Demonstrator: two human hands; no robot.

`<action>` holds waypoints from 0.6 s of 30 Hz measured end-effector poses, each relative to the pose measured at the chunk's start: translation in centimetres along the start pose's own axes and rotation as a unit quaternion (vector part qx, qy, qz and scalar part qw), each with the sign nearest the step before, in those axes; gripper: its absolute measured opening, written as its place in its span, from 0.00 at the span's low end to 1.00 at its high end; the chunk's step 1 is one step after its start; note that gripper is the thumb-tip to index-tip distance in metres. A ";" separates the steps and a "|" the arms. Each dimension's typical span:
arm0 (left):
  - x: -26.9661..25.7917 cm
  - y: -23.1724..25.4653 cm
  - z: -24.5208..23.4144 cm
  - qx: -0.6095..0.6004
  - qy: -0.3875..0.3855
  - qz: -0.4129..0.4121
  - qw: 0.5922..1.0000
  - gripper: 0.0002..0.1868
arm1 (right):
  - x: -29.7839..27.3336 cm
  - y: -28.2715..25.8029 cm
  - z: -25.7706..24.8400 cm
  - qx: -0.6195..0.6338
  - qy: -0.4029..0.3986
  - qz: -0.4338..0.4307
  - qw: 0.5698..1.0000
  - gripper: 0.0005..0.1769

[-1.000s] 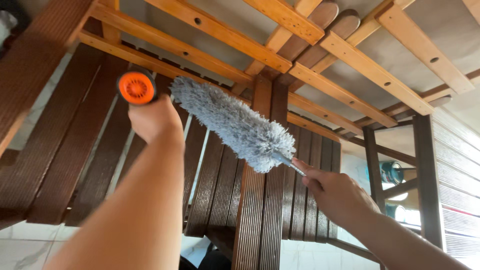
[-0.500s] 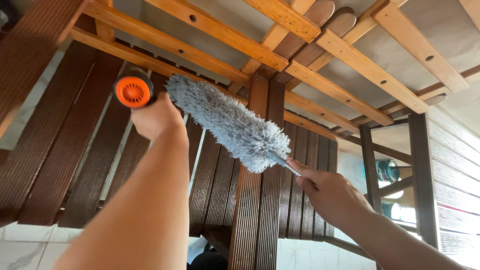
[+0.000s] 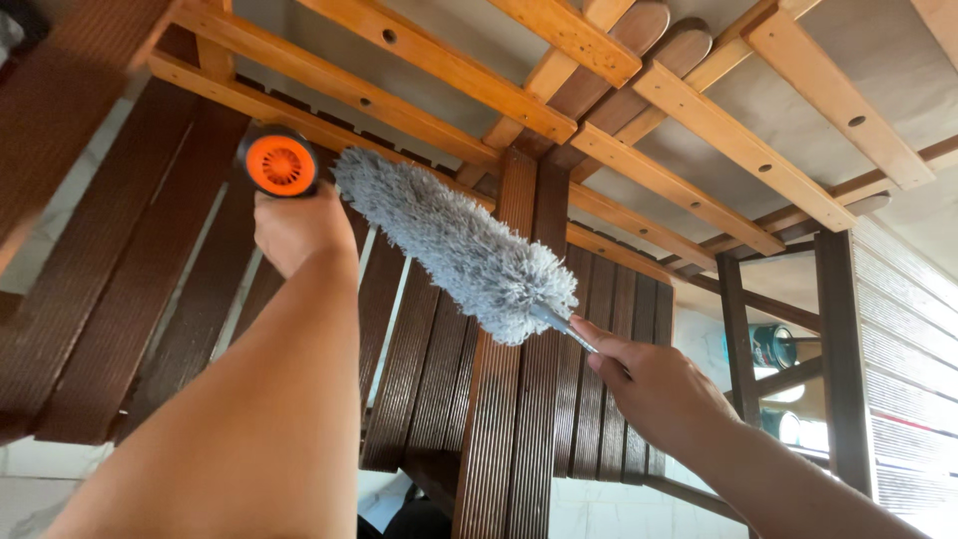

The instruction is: The person cleans wooden chairs by sweeping a handheld duster across the slats and frame while blowing away debris with a portable electric air blower.

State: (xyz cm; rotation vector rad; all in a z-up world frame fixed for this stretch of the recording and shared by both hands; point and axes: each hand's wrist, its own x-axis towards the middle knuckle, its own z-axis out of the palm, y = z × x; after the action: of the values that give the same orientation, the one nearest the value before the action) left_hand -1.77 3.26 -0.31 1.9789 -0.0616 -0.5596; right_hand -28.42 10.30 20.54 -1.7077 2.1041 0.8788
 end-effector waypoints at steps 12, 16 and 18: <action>-2.4 -1.6 0.2 0.024 -0.011 0.045 0.999 0.18 | -0.5 -0.5 -0.8 0.005 -0.020 -0.005 1.000 0.27; -0.8 1.0 2.3 -0.019 -0.033 -0.008 0.999 0.14 | -0.4 -0.5 -0.7 -0.001 -0.018 0.015 1.000 0.26; -1.7 1.2 1.9 -0.009 -0.018 0.006 1.000 0.14 | -0.3 -0.3 -0.6 0.000 -0.013 -0.001 1.000 0.27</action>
State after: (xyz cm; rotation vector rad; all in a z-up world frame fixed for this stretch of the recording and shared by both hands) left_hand -3.80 1.60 0.60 1.9498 -0.0898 -0.5874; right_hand -28.01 10.12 21.04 -1.6899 2.0850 0.8953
